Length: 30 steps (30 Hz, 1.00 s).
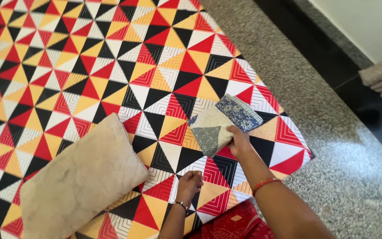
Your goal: The person inserts a pillow into a blue patterned pillowcase, adjusts the corners, and places it on the bed. Then the person inserts another pillow into a striped orange pillowcase, smooths the cover, and places it beside the first pillow.
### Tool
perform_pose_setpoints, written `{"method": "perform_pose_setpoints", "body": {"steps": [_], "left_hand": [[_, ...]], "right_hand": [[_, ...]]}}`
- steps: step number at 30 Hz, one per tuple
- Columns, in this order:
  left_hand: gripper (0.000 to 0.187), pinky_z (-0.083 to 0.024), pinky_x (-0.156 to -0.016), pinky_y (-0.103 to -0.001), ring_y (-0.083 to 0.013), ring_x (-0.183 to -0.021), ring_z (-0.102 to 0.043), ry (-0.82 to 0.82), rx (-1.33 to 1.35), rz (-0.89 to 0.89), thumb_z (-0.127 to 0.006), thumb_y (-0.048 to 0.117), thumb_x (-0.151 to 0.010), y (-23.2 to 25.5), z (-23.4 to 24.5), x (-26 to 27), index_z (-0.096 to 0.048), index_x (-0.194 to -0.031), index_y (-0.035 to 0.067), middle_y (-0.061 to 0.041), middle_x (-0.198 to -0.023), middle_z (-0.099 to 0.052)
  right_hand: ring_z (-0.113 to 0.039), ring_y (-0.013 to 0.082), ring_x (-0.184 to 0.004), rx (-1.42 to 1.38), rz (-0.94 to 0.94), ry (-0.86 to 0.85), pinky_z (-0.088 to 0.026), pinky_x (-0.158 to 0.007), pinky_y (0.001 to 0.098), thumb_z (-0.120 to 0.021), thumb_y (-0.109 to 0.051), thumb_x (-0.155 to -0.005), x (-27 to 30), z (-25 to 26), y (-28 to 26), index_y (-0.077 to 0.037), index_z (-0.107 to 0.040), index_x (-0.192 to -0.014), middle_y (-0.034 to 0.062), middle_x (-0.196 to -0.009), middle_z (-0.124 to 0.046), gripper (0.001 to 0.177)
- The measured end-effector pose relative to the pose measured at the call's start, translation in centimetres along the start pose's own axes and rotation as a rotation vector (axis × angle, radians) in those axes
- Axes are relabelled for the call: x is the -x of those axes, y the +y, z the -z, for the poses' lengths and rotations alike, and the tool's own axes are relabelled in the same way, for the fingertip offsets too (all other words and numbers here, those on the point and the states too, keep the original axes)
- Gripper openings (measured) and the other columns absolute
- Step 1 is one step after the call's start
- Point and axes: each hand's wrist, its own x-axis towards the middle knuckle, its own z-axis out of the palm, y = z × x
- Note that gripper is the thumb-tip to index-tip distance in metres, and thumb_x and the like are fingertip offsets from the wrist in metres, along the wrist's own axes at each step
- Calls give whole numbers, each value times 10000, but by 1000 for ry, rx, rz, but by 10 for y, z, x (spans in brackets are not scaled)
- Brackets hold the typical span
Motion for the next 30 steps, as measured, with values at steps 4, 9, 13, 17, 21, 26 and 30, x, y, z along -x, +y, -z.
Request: {"method": "perform_pose_setpoints", "body": {"steps": [4, 9, 13, 17, 21, 26, 30], "left_hand": [[296, -537, -729, -294, -131, -850, -692, -64, -72, -36, -671, 332, -935, -10, -3, 21, -706, -1103, 91, -38, -974, -744], [278, -540, -696, -295, -137, -816, -698, -161, -154, -87, -674, 296, -932, -48, -7, 29, -708, -1093, 72, -38, -969, -766], [251, -531, -659, -273, -127, -775, -685, -225, -183, -150, -673, 271, -948, -101, -1, 39, -701, -1071, 54, -37, -948, -764], [219, -489, -621, -255, -111, -738, -631, -322, -145, -117, -682, 243, -954, -153, -6, 56, -686, -1097, 78, -45, -931, -715], [242, -514, -626, -272, -116, -750, -651, -410, -351, -30, -649, 271, -939, -191, -34, 82, -695, -1102, 98, -34, -970, -738], [277, -527, -677, -294, -121, -805, -668, -588, -569, -24, -677, 308, -938, -217, -98, 119, -692, -1093, 79, -36, -1002, -746], [280, -527, -703, -305, -131, -831, -684, -645, -746, -57, -678, 336, -932, -236, -156, 149, -692, -1096, 109, -32, -1017, -756]], "right_hand": [[-690, 297, -962, -127, 71, 97, -576, -830, 477, -690, -32, -820, 28, 51, -13, -21, -609, -1177, 114, -1071, -679, 367], [-727, 303, -960, -291, 139, 200, -618, -817, 486, -645, -61, -829, 91, 157, -22, -6, -626, -1150, 132, -1115, -711, 326], [-690, 284, -1014, -341, 161, 268, -562, -852, 510, -629, -163, -858, 160, 254, 3, -49, -595, -1220, 108, -1173, -686, 381], [-693, 294, -1086, -524, 185, 383, -581, -937, 496, -625, -148, -863, 239, 344, 53, -26, -574, -1261, 123, -1216, -682, 419], [-682, 293, -1119, -769, 266, 480, -588, -976, 499, -621, -131, -897, 309, 424, 96, -15, -558, -1265, 130, -1231, -668, 391], [-681, 290, -1136, -1047, 483, 597, -593, -981, 482, -618, -105, -897, 390, 532, 140, -33, -572, -1256, 129, -1237, -679, 369], [-682, 288, -1138, -1165, 602, 724, -597, -976, 486, -600, -81, -915, 438, 617, 183, -29, -570, -1258, 124, -1246, -673, 348]]}}
